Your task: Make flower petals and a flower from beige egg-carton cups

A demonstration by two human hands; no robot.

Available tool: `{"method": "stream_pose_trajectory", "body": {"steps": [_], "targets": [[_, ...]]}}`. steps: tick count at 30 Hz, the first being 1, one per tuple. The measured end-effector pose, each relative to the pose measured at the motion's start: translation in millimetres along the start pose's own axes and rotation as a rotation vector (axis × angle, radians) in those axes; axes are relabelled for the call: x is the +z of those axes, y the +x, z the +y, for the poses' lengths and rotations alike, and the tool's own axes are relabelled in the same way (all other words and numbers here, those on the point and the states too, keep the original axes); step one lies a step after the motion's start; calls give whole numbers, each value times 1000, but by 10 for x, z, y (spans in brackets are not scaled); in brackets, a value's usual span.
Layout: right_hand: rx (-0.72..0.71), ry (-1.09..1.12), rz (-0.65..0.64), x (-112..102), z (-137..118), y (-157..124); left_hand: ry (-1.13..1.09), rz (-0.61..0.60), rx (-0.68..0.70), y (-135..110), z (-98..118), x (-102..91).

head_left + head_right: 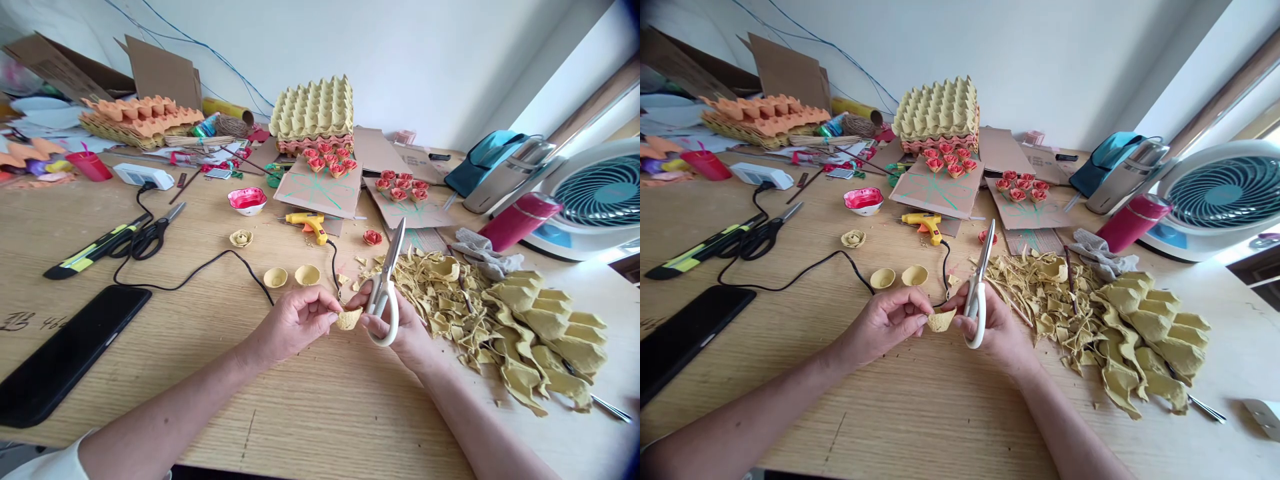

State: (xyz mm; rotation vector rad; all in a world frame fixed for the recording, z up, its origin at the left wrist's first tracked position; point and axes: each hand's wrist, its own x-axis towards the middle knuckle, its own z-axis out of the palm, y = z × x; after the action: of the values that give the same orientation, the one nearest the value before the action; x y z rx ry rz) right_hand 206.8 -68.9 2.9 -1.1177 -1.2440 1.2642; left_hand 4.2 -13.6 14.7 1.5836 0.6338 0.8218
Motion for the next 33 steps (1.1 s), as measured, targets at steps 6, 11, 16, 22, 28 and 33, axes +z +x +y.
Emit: {"method": "stream_pose_trajectory", "body": {"steps": [6, 11, 16, 22, 28, 33], "targets": [[-16, -4, -1, -12, 0, -6, -12, -24, 6, -3, 2, 0], [-29, -4, -12, -9, 16, -10, -1, -22, 3, -21, -7, 12], [-44, 11, -50, 58, -18, -9, 203, 98, 112, -44, -68, 39], [-38, -46, -23, 95, -53, -21, 319, 94, 154, -56, -17, 47], [-44, 11, -20, 92, -19, -36, 381, 101, 209, -68, -30, 67], [-68, -21, -30, 108, -35, -26, 448, 97, 317, -75, -35, 40]]}}
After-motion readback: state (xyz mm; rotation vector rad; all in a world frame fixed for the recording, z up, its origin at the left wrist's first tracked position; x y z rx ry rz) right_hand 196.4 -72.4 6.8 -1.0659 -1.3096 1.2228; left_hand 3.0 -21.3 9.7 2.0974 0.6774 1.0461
